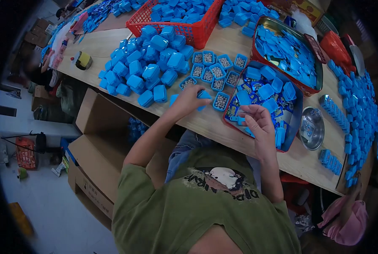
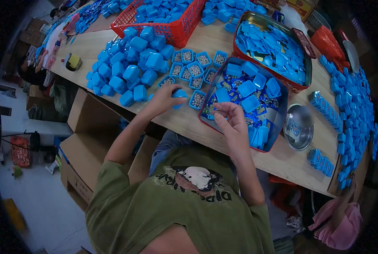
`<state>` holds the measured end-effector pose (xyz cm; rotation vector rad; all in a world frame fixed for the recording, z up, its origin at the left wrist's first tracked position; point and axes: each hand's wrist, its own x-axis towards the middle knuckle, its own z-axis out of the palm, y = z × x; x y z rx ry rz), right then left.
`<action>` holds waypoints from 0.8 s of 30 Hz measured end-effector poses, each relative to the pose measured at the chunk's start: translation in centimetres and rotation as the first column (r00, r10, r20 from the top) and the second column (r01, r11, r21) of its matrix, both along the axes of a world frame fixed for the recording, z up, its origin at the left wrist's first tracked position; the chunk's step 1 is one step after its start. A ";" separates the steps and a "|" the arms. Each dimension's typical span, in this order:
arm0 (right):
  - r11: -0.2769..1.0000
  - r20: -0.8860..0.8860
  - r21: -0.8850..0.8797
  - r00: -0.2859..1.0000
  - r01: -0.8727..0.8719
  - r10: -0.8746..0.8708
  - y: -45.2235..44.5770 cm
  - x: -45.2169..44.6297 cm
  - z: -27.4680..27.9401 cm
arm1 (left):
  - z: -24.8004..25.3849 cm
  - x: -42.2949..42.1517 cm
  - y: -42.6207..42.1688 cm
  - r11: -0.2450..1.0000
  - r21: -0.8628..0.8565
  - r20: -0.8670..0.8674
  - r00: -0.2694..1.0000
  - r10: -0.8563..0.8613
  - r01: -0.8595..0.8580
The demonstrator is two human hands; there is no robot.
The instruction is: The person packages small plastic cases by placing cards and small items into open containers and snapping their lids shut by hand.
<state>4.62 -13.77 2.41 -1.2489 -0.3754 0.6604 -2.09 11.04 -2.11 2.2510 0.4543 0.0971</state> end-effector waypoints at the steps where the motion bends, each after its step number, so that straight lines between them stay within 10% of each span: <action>1: 1.000 0.014 -0.009 1.000 0.010 -0.010 -0.1 0.0 0.1 | -0.3 0.4 0.4 0.999 0.025 -0.052 0.998 -0.042 0.043; 6: 0.996 0.037 -0.038 0.996 0.079 -0.078 -1.3 1.3 -0.2 | 0.5 1.0 0.3 0.981 0.141 -0.059 0.991 -0.124 0.131; 11: 0.963 0.209 -0.125 0.956 0.237 -0.208 -2.8 4.1 -1.6 | 0.6 0.1 2.6 0.876 0.465 0.091 0.991 0.098 -0.130; 15: 0.962 0.230 -0.120 0.950 0.245 -0.214 -2.9 4.7 -2.3 | 1.1 -0.7 4.0 0.925 0.335 0.075 0.983 0.165 -0.181; 24: 0.967 0.266 -0.137 0.948 0.215 -0.173 -1.5 3.5 -2.1 | 2.2 -0.4 -0.1 0.853 0.516 -0.041 0.997 -0.066 0.077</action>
